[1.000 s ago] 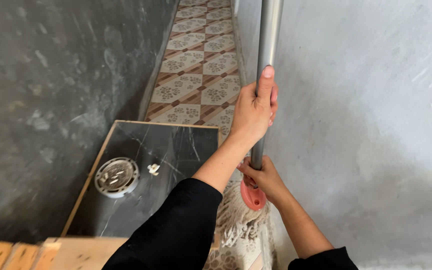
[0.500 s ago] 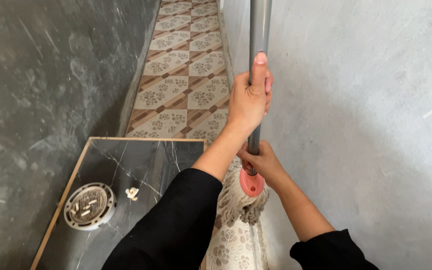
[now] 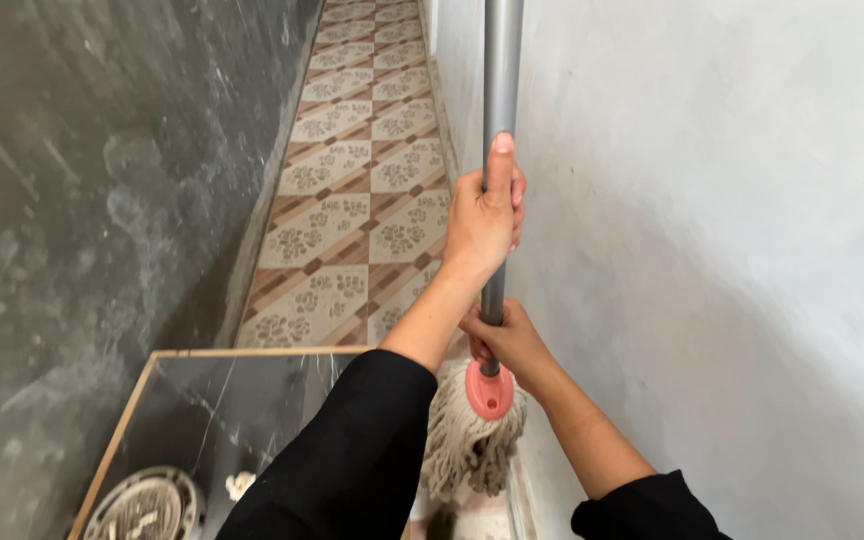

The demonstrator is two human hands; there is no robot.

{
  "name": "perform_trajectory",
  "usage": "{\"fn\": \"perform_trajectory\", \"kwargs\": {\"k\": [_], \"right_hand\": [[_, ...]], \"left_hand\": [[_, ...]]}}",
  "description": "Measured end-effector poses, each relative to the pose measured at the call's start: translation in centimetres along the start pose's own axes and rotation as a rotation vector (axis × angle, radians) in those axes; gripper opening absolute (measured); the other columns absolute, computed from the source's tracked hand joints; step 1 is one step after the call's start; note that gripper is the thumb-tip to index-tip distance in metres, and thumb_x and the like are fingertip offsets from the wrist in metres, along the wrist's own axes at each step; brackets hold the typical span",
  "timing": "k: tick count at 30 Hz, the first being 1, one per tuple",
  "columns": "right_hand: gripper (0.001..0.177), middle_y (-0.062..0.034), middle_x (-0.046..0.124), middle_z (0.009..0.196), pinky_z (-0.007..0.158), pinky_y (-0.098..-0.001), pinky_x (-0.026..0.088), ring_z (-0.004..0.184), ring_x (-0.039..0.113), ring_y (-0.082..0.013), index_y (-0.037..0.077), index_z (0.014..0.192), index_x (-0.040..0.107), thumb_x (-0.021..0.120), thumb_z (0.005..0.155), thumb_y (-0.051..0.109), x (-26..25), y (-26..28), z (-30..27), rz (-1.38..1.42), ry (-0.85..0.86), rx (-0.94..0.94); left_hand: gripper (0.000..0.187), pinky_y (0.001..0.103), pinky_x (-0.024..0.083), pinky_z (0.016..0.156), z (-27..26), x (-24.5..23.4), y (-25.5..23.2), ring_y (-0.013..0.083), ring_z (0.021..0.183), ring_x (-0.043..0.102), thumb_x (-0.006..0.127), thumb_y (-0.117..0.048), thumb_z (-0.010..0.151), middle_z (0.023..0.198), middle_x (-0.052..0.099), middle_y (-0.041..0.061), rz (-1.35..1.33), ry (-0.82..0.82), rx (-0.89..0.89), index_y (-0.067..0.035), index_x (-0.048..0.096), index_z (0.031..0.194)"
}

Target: The person wrings out a mop in a bucket of soapy water and then mops the patterned tiles of a hallway.

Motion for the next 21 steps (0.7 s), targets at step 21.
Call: {"fn": "perform_trajectory", "kwargs": {"k": [21], "right_hand": [[0.030, -0.0036, 0.051, 0.051, 0.031, -0.0265, 0.028, 0.037, 0.040, -0.0081, 0.001, 0.063, 0.052, 0.063, 0.088, 0.014, -5.8, -2.7, 25.9, 0.059, -0.297, 0.012]], "left_hand": [[0.062, 0.024, 0.035, 0.040, 23.0, -5.8, 6.4, 0.0062, 0.043, 0.040, 0.033, -0.065, 0.096, 0.052, 0.038, -0.003, -0.001, -0.040, 0.136, -0.010, 0.044, 0.072]]}}
Point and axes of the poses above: each hand's wrist, its own z-axis towards the middle knuckle, its own x-axis out of the palm, y = z × x, the point moved 6 cm from there along z, towards the middle knuckle
